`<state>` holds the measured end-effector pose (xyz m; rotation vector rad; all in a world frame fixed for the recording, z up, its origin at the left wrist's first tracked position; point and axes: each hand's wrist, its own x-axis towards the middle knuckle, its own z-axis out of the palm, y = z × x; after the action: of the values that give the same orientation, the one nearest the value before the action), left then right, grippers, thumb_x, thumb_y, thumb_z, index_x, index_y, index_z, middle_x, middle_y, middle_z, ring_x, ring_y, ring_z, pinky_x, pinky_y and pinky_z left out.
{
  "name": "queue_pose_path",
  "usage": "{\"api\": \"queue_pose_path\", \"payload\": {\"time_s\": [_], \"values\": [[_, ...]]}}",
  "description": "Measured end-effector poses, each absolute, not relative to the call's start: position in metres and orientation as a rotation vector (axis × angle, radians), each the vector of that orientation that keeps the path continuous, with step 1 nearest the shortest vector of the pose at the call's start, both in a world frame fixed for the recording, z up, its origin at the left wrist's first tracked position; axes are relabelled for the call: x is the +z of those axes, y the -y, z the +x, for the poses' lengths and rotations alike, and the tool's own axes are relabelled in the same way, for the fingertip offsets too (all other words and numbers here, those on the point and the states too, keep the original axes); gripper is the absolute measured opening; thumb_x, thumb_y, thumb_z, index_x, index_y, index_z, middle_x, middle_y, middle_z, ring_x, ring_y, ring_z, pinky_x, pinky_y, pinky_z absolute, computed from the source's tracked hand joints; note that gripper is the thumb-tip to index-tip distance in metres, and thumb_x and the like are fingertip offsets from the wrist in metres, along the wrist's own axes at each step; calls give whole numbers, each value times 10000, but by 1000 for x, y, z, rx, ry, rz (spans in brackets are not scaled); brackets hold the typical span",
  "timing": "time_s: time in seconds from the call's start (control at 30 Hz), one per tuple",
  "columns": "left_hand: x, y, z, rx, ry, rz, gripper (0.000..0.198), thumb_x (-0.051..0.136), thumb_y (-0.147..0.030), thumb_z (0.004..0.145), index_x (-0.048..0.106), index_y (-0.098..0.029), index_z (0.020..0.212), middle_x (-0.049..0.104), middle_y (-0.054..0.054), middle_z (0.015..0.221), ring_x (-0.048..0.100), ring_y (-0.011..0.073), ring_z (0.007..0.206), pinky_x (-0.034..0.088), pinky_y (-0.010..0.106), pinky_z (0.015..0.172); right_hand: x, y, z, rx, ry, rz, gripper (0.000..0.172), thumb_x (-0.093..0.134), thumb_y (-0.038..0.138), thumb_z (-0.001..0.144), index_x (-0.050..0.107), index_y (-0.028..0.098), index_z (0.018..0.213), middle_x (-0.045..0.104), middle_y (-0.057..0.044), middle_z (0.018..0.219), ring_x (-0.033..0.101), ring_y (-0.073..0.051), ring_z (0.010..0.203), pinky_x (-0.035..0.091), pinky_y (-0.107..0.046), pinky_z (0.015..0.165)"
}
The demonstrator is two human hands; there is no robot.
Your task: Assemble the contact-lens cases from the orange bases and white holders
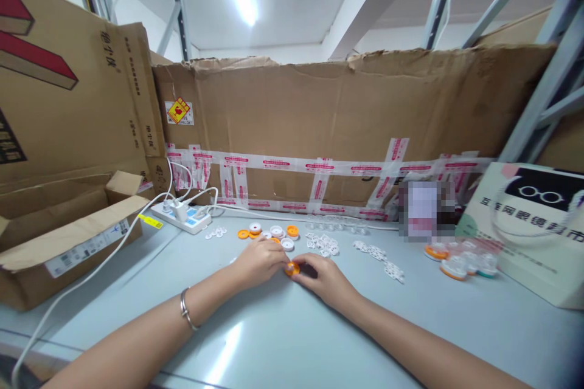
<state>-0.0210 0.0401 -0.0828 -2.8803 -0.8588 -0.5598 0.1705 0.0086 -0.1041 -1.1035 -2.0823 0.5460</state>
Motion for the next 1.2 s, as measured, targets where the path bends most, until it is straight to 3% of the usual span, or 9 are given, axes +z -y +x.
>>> {"api": "queue_pose_path", "payload": {"time_s": [0.43, 0.53, 0.7, 0.93, 1.2], "values": [[-65, -35, -30, -477, 927, -2967, 190, 482, -201, 840, 656, -227, 910, 640, 23, 876, 569, 155, 837, 381, 231, 742, -102, -7, 171, 531, 2090, -1127, 152, 575, 292, 762, 636, 214, 878, 675, -39, 894, 607, -197, 843, 460, -301, 751], [-49, -38, -45, -468, 1168, -2949, 199, 476, -161, 817, 653, -194, 900, 646, 38, 887, 580, 163, 829, 398, 226, 727, -102, -7, 172, 542, 2089, -1106, 145, 573, 282, 765, 630, 219, 882, 666, -34, 895, 601, -188, 843, 456, -300, 764], [-29, -44, -74, -145, 1577, -2923, 185, 531, -134, 717, 667, -168, 838, 660, 43, 859, 589, 169, 759, 400, 211, 640, -103, -7, 174, 535, 2086, -1051, 170, 625, 246, 725, 619, 208, 891, 636, -44, 936, 580, -184, 877, 445, -295, 799], [-33, -45, -71, 19, 1756, -2962, 156, 571, -170, 637, 665, -155, 760, 657, 32, 736, 592, 157, 678, 382, 182, 539, -103, -7, 173, 536, 2098, -1033, 154, 620, 221, 724, 616, 209, 878, 631, -38, 911, 579, -179, 845, 449, -303, 784], [-47, -49, -66, -94, 1711, -2975, 134, 548, -145, 640, 655, -153, 721, 651, 23, 694, 585, 144, 647, 381, 186, 550, -102, -5, 173, 502, 2098, -1019, 132, 599, 230, 743, 616, 211, 872, 637, -34, 885, 582, -171, 819, 455, -288, 755]]}}
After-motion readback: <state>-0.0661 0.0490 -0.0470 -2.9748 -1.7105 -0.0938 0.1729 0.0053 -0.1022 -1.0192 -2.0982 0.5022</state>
